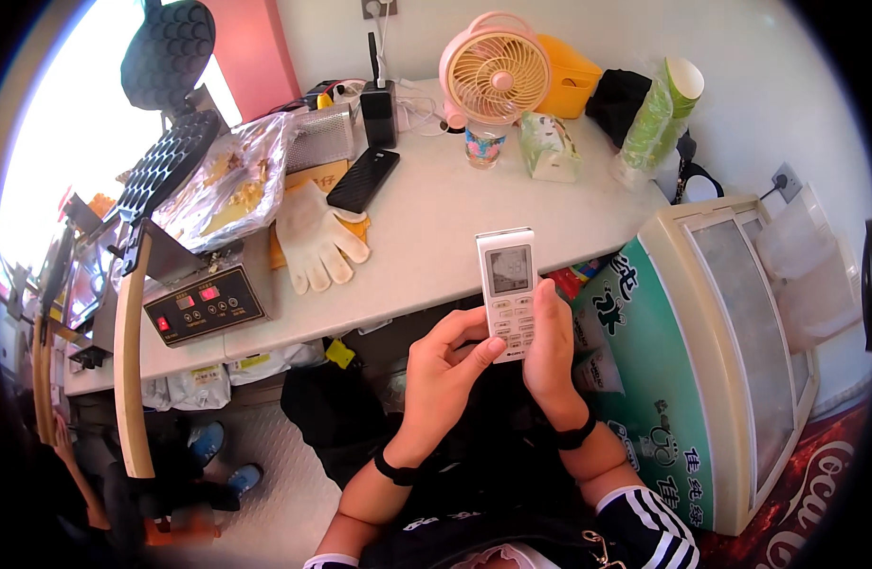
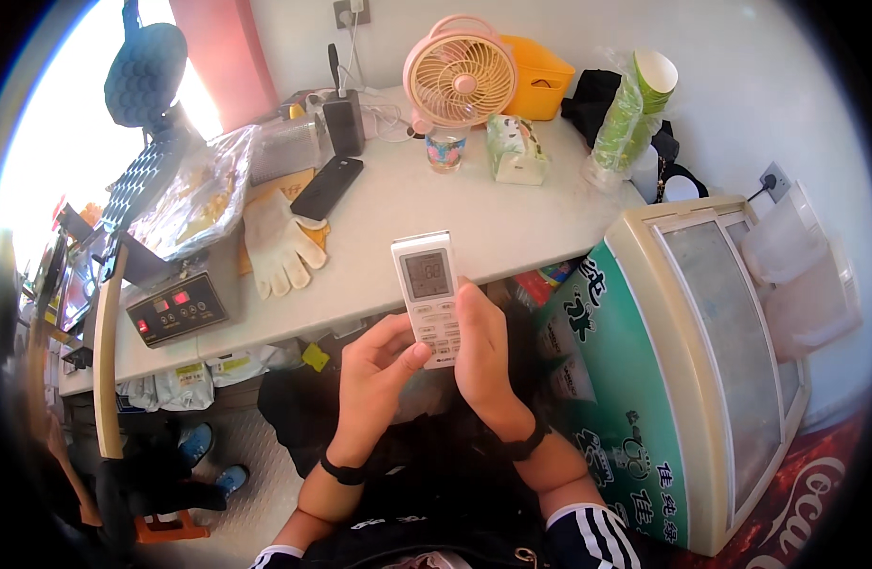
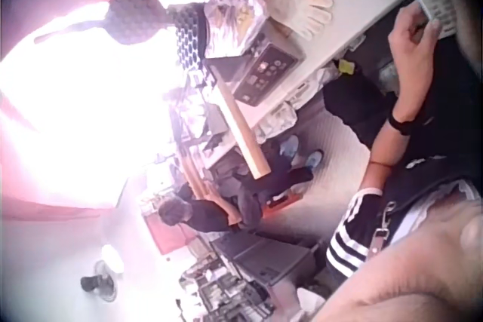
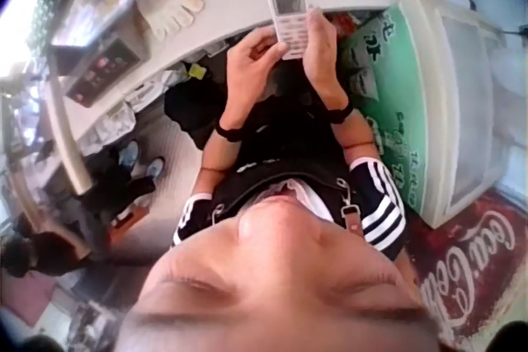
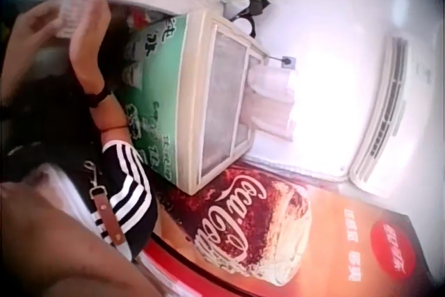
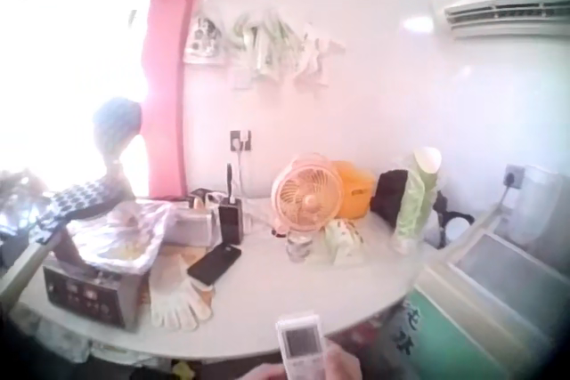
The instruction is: The person removes a cone from a bag, scoops chocolate ice cream into it using a scoop, and hands it over; they then sit down and use a remote control to adjust the temperature on a wall-mounted air conditioner.
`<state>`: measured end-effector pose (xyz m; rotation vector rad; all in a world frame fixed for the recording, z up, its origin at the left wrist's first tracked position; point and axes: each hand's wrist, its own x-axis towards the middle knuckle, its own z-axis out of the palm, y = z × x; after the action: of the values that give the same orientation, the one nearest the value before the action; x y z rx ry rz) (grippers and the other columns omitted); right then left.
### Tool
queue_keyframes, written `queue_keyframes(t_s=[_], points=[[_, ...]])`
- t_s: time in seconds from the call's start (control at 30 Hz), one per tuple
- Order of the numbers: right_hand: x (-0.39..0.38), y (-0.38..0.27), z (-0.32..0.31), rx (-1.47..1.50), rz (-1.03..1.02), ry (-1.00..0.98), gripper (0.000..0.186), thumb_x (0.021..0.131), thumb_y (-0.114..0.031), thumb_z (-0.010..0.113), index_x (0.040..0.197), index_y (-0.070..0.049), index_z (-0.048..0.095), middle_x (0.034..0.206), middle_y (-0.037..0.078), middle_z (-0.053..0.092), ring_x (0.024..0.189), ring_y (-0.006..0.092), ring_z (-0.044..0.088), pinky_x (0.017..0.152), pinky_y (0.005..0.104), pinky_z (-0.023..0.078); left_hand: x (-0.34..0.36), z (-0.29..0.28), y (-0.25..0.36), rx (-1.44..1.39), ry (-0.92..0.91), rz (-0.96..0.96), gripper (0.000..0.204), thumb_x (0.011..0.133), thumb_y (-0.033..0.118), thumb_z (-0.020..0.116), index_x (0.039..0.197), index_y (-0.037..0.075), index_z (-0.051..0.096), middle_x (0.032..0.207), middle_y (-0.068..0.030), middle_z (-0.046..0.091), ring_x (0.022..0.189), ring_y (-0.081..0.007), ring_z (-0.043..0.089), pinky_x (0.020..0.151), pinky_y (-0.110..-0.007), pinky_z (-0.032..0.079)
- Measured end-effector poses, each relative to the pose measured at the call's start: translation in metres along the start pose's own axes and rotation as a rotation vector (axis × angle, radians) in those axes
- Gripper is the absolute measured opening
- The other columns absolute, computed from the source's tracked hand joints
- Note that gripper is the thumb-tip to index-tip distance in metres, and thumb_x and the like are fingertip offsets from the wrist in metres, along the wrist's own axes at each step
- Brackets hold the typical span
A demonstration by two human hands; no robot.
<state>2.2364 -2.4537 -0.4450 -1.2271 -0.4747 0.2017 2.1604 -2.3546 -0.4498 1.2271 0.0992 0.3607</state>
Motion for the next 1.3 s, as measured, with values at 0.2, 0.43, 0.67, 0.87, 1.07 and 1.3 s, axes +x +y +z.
queue_keyframes(t_s=[0.2,0.43,0.67,0.87,1.07,1.3], points=[[0.001,0.01,-0.009,-0.006,0.01,-0.027,0.041,0.102,-0.028,0.034,0.089,0.001,0.06,0.083,0.003,0.062,0.075,0.0053,0.054,0.065,0.0223,0.044,0.002,-0.002,-0.008,-0.049,0.01,-0.082,0.03,0.085,-0.001,0.064,0.114,-0.007,0.057,0.096,-0.0081,0.066,0.091,-0.0133,0.062,0.083,-0.027,0.051],[0.007,0.017,-0.027,0.085,0.135,-0.083,0.034,0.101,-0.029,0.045,0.09,-0.001,0.06,0.082,-0.001,0.06,0.077,0.0046,0.053,0.068,0.0217,0.043,0.011,-0.01,-0.014,-0.107,-0.034,-0.053,0.038,0.084,-0.004,0.063,0.121,-0.005,0.053,0.097,-0.0064,0.064,0.091,-0.0127,0.06,0.085,-0.027,0.049],[0.004,0.012,-0.033,0.076,0.287,-0.19,0.026,0.099,-0.024,0.048,0.106,-0.001,0.058,0.097,0.002,0.061,0.091,0.0069,0.053,0.083,0.0226,0.042,0.014,-0.015,-0.014,-0.032,0.023,-0.074,0.036,0.084,-0.003,0.064,0.118,-0.005,0.054,0.094,-0.0065,0.065,0.088,-0.0122,0.061,0.083,-0.027,0.05],[0.007,0.007,-0.035,0.188,0.331,-0.161,0.023,0.097,-0.011,0.05,0.114,0.002,0.055,0.104,0.006,0.062,0.099,0.0126,0.057,0.091,0.0276,0.044,0.015,-0.014,-0.017,-0.006,0.05,-0.115,0.031,0.084,-0.005,0.064,0.113,-0.005,0.056,0.094,-0.0072,0.066,0.086,-0.012,0.062,0.08,-0.026,0.05],[0.009,0.011,-0.049,0.304,0.381,-0.279,0.024,0.095,-0.008,0.053,0.115,0.004,0.054,0.108,0.008,0.062,0.101,0.0146,0.058,0.092,0.0301,0.046,0.012,-0.011,-0.022,0.012,0.045,-0.089,0.03,0.083,-0.006,0.064,0.112,-0.006,0.056,0.093,-0.0076,0.065,0.086,-0.0122,0.062,0.08,-0.026,0.051],[0.003,-0.002,-0.05,0.286,0.34,-0.216,0.027,0.093,-0.009,0.055,0.117,0.003,0.051,0.109,0.01,0.061,0.101,0.0147,0.058,0.091,0.0298,0.045,0.022,-0.007,-0.012,-0.017,-0.045,-0.145,0.031,0.085,-0.004,0.063,0.115,-0.005,0.056,0.094,-0.0075,0.066,0.087,-0.0127,0.062,0.082,-0.027,0.051]])
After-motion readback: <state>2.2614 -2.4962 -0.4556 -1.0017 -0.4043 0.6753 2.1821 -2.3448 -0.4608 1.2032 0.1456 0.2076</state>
